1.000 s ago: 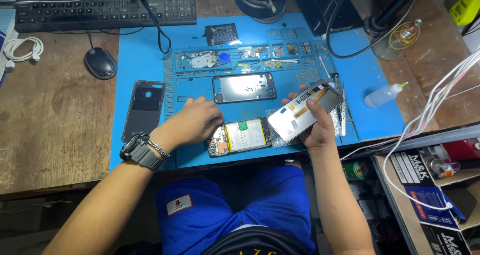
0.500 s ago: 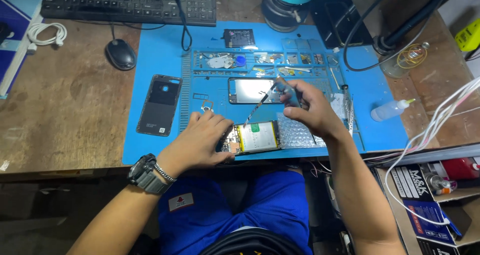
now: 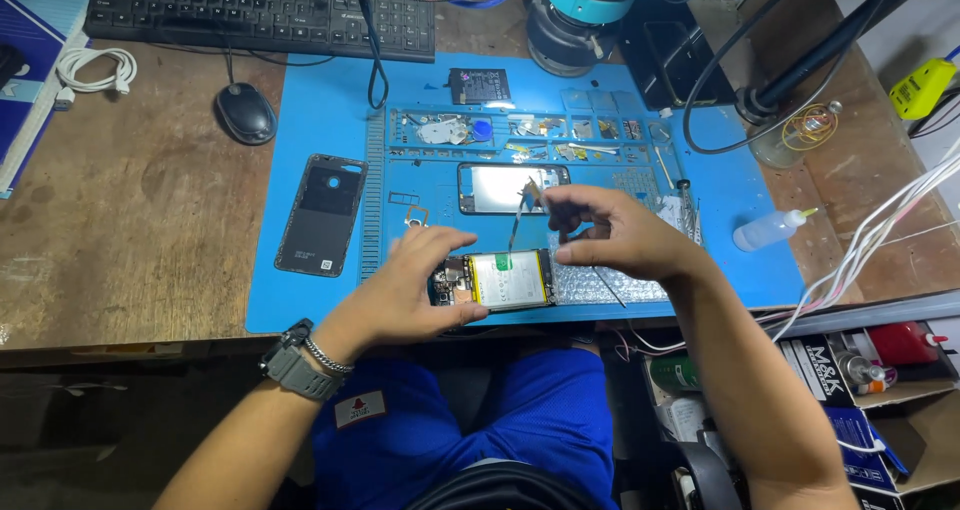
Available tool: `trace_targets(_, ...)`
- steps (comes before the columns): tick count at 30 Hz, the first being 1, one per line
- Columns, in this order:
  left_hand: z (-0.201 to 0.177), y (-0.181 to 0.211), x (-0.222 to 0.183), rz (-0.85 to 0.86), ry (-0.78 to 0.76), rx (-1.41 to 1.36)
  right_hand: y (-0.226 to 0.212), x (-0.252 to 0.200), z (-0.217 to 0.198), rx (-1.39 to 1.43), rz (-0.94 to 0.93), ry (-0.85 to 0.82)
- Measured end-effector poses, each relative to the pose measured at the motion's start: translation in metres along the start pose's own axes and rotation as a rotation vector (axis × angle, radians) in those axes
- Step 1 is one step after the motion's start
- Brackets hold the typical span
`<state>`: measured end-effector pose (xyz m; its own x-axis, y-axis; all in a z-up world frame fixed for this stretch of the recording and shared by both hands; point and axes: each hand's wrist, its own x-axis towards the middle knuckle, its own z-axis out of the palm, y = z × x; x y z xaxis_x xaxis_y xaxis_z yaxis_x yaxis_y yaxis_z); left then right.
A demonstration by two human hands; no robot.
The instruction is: Connecting a new replacement screen to a mobile phone motherboard and testing the connection
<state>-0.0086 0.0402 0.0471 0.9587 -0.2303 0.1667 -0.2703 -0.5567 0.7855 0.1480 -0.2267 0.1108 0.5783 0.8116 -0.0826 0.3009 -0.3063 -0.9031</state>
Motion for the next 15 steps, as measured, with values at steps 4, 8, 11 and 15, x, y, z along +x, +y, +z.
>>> trace_targets(4, 0.033, -0.006, 0.008, -0.02, 0.032, -0.805, -0.052, -0.002, 0.006, -0.086, -0.072, -0.058)
trace_targets(8, 0.037, -0.02, 0.01, -0.094, 0.155, -1.008, -0.07, -0.009, -0.006, -0.281, -0.097, -0.059)
trace_targets(11, 0.025, -0.017, 0.011, -0.209, 0.165, -0.794, -0.049, -0.017, -0.014, -0.431, 0.018, -0.036)
trace_targets(15, 0.012, 0.003, 0.015, -0.374, 0.022, -0.338, -0.005, -0.024, -0.012, -0.65, 0.209, -0.129)
